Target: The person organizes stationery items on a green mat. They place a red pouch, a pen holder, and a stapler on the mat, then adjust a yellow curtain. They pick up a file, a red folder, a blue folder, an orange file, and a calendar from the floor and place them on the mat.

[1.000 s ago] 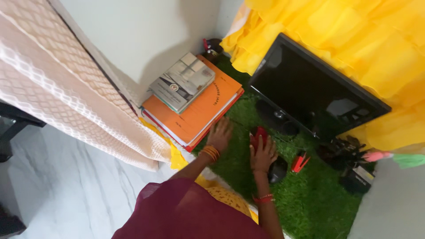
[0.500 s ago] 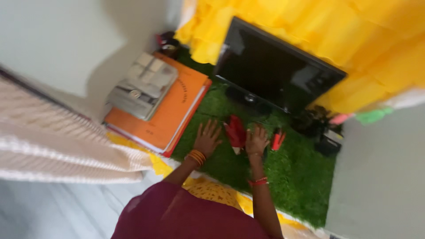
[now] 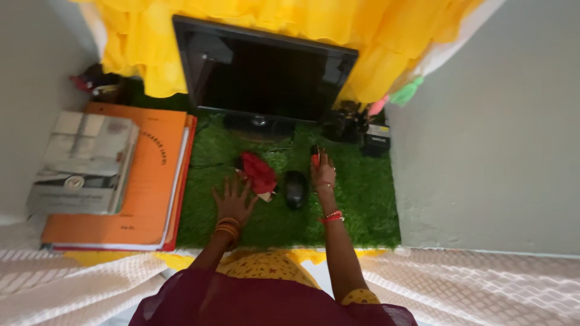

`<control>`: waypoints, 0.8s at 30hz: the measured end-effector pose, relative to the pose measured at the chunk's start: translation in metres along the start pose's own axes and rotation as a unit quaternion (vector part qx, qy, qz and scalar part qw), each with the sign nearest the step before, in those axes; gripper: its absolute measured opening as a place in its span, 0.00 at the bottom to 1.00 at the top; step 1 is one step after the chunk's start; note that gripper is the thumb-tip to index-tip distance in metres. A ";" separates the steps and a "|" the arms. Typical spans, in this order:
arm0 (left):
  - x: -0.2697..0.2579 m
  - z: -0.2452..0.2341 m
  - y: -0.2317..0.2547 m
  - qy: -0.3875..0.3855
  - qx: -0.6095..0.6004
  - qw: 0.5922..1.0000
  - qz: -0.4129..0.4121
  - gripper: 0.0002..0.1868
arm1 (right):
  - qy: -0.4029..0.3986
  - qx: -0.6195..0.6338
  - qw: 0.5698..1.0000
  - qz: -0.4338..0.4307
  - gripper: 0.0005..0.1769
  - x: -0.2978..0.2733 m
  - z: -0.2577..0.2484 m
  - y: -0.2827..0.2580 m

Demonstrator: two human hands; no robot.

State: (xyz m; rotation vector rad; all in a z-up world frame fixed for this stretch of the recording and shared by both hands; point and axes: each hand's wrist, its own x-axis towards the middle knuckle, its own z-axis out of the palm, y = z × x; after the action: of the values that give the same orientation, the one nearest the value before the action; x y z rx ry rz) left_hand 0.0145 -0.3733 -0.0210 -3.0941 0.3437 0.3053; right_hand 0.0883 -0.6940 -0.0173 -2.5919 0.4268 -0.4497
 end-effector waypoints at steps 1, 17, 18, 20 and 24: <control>0.000 -0.001 -0.001 0.021 0.002 1.000 0.003 0.40 | 0.026 0.016 1.000 0.007 0.40 -0.002 -0.003 0.005; 0.001 -0.005 0.002 0.018 -0.010 1.000 -0.008 0.38 | 0.131 -0.001 0.991 -0.014 0.42 0.036 -0.039 0.080; 0.001 -0.004 0.003 0.023 -0.010 1.000 -0.008 0.38 | 0.114 0.000 0.993 0.004 0.40 0.035 -0.038 0.081; 0.001 -0.003 0.003 0.026 -0.003 1.000 -0.009 0.38 | 0.081 0.003 0.996 0.038 0.36 0.036 -0.039 0.083; 0.001 -0.001 0.002 0.031 -0.003 0.999 -0.007 0.38 | 0.035 -0.020 0.997 0.070 0.40 0.035 -0.041 0.086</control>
State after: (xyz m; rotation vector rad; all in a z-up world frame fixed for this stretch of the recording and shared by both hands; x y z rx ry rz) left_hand 0.0154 -0.3756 -0.0201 -3.1162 0.3237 0.2099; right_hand 0.0856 -0.7954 -0.0168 -2.5693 0.6442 -0.4888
